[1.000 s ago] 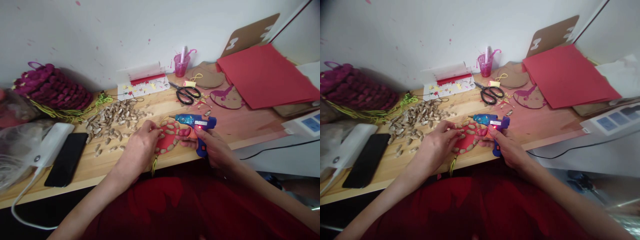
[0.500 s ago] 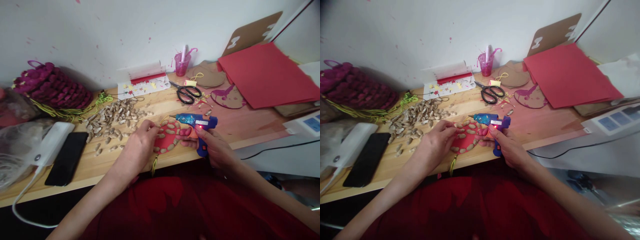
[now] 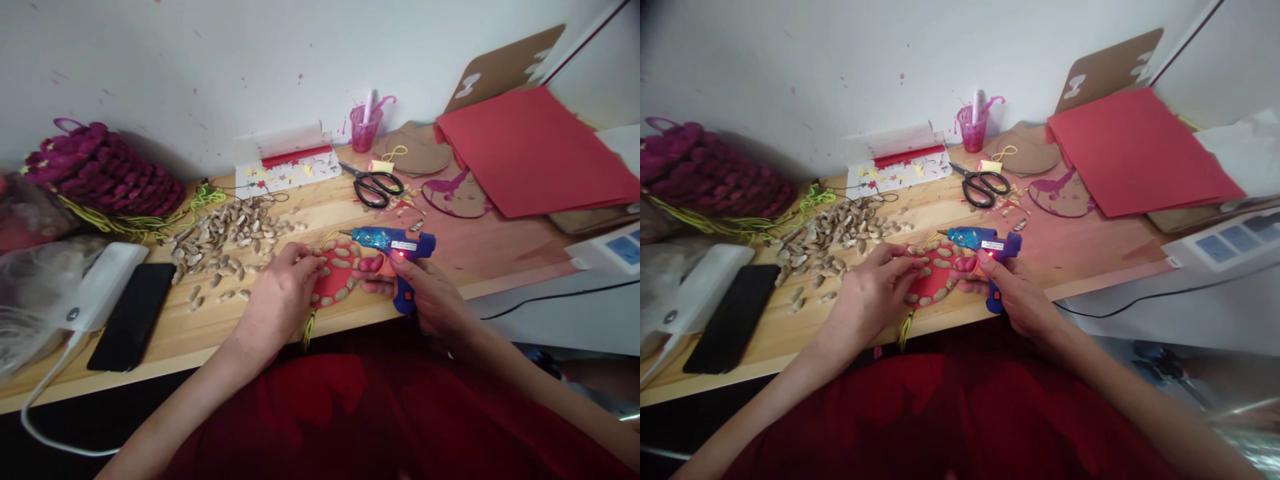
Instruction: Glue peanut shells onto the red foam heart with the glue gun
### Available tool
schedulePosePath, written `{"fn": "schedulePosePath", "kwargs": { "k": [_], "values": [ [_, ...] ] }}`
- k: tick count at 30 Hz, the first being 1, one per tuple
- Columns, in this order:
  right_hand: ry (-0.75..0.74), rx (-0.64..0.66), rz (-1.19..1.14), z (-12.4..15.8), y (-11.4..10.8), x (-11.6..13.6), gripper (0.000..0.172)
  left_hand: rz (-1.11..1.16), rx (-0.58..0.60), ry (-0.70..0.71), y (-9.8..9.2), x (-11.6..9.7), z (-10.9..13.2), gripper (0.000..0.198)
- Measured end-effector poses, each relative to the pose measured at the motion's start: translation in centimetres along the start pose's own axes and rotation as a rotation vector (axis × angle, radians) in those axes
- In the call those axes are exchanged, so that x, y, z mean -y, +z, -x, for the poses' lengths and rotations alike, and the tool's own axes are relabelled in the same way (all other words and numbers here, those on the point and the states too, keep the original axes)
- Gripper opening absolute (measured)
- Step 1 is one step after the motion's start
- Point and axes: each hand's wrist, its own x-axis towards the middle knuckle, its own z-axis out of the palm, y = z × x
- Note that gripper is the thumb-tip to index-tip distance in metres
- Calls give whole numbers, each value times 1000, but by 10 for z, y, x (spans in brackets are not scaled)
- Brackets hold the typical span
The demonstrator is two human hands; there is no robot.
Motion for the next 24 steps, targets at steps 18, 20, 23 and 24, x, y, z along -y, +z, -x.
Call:
{"fn": "schedulePosePath", "kwargs": {
  "k": [18,20,23,24],
  "values": [
    [-2,-9,10,1,2,1,29,-25,38,-40,6,-1,1,18],
    [0,-8,14,0,2,1,30,-30,37,-42,6,-1,2,19],
    [3,-16,15,0,2,1,31,-54,34,-46,6,-2,2,18],
    [3,-15,18,0,2,1,31,-66,37,-46,6,-3,2,18]
  ]
}}
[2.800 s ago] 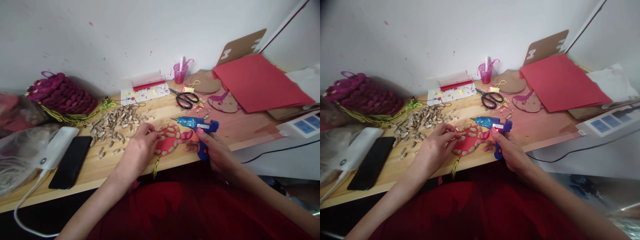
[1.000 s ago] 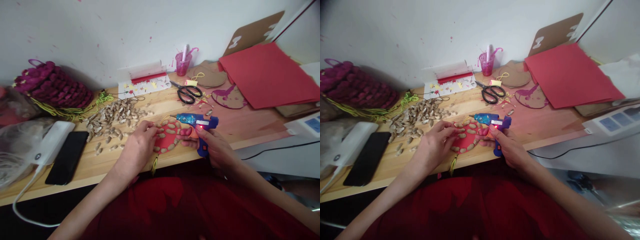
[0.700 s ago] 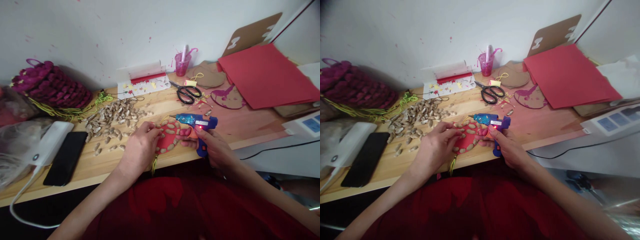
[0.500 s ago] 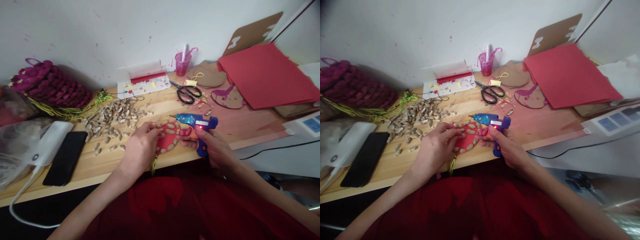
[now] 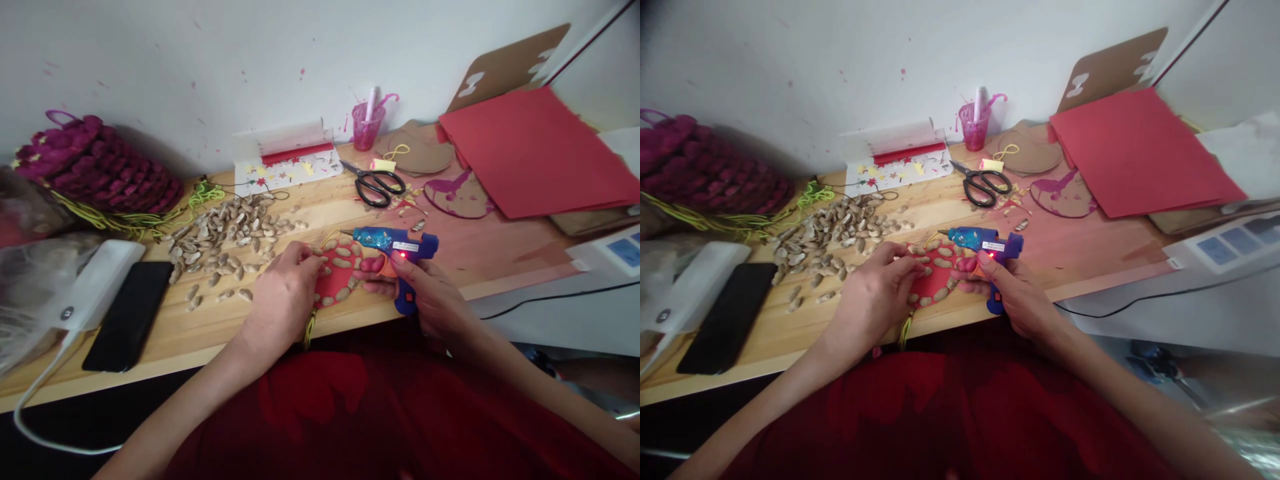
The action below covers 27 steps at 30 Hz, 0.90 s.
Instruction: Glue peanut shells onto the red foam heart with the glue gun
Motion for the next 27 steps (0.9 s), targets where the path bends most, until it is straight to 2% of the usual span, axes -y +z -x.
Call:
{"fn": "schedulePosePath", "kwargs": {
  "k": [6,13,17,20,22,25,27],
  "values": [
    [-14,18,26,0,-2,-1,31,-27,-3,-23,-2,-2,-1,17],
    [-25,24,16,0,-2,-2,28,59,-27,-2,0,4,1,19],
    [-33,36,8,1,-2,-1,26,177,-70,23,-9,12,1,26],
    [-38,36,13,1,-2,-2,26,172,-147,6,-16,16,5,34],
    [-37,38,7,1,-3,-3,24,130,-167,65,-18,15,12,35],
    [-37,44,-14,0,-4,-5,23,51,-53,235,-14,11,25,39],
    [-38,45,-18,-1,-5,-6,24,-25,6,299,-10,7,32,43]
  ]
}}
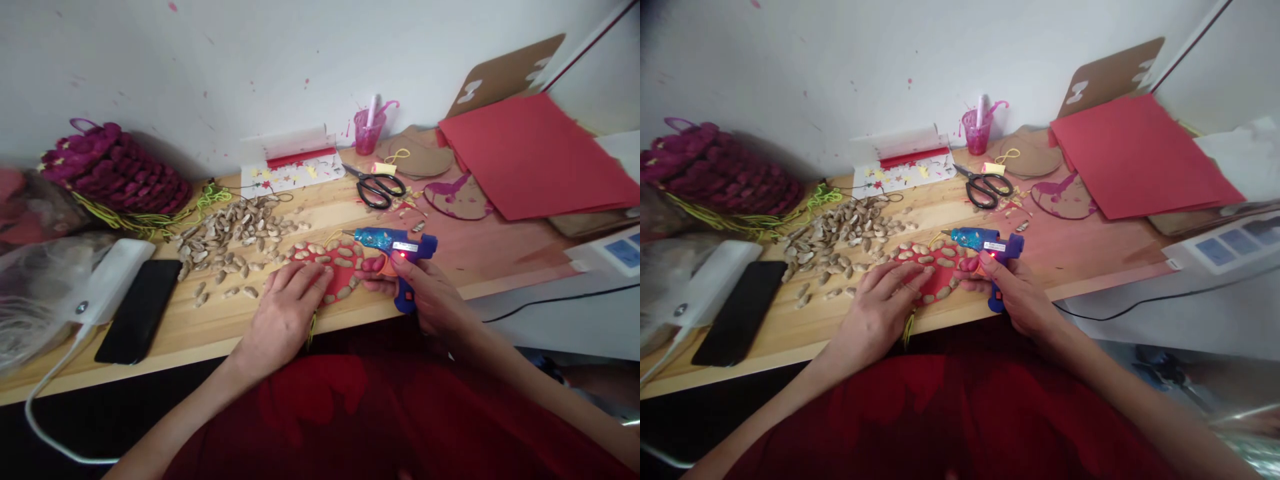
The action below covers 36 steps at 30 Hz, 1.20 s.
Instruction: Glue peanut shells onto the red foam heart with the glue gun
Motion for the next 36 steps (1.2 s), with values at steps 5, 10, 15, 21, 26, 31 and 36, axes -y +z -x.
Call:
{"fn": "schedulePosePath", "kwargs": {
  "k": [5,10,15,21,26,31,36],
  "values": [
    [8,-22,1,-1,1,0,26,-81,67,10,7,-5,3,46],
    [17,-37,11,0,2,3,30,-47,70,-16,9,-5,1,47],
    [15,-43,24,1,3,6,32,-94,75,4,7,-7,-1,48],
    [35,-81,23,0,6,6,31,-74,95,-3,6,-7,-4,46],
    [37,-108,10,2,6,5,29,-62,91,-17,7,-6,-5,43],
    [64,-172,14,3,10,8,30,-63,112,-53,7,-8,-4,41],
    [104,-278,31,2,16,11,42,-83,121,-66,5,-10,-6,37]
  ]
}}
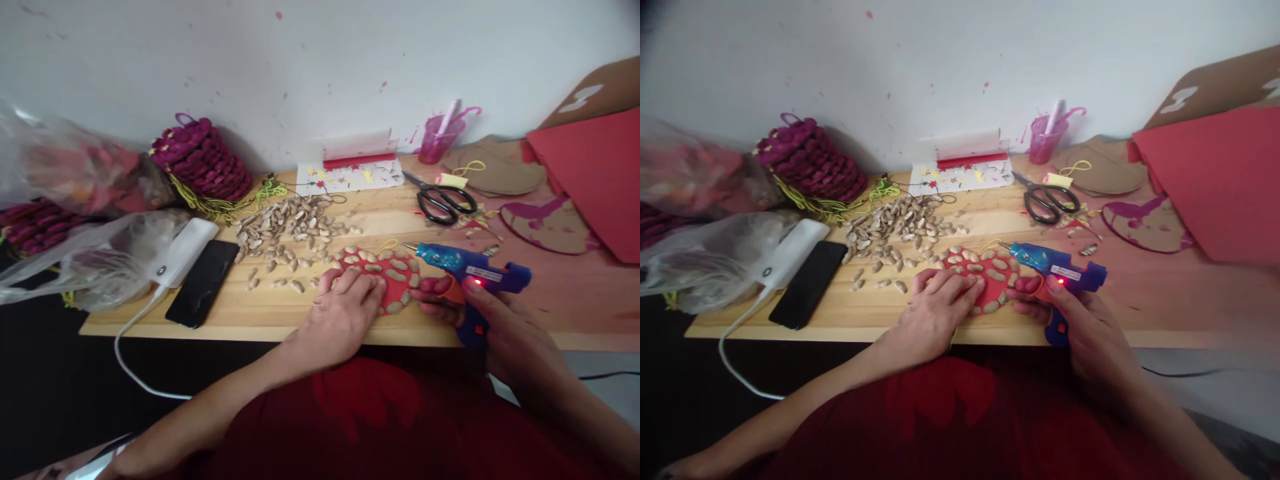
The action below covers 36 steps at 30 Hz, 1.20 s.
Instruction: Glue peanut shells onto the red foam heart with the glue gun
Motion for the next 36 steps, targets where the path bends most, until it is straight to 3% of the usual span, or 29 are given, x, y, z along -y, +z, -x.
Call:
{"fn": "schedulePosePath", "kwargs": {
  "k": [5,17,28,36],
  "values": [
    [28,-54,-9,1,1,1,46,-20,28,9,-1,1,-1,39],
    [-2,-42,19,-2,-8,-3,37,21,13,13,1,2,-1,39],
    [3,-58,15,1,-1,1,43,15,45,-40,-1,-1,-2,38],
    [-33,-36,42,0,-4,-1,37,15,52,-44,-5,-3,-4,36]
  ]
}}
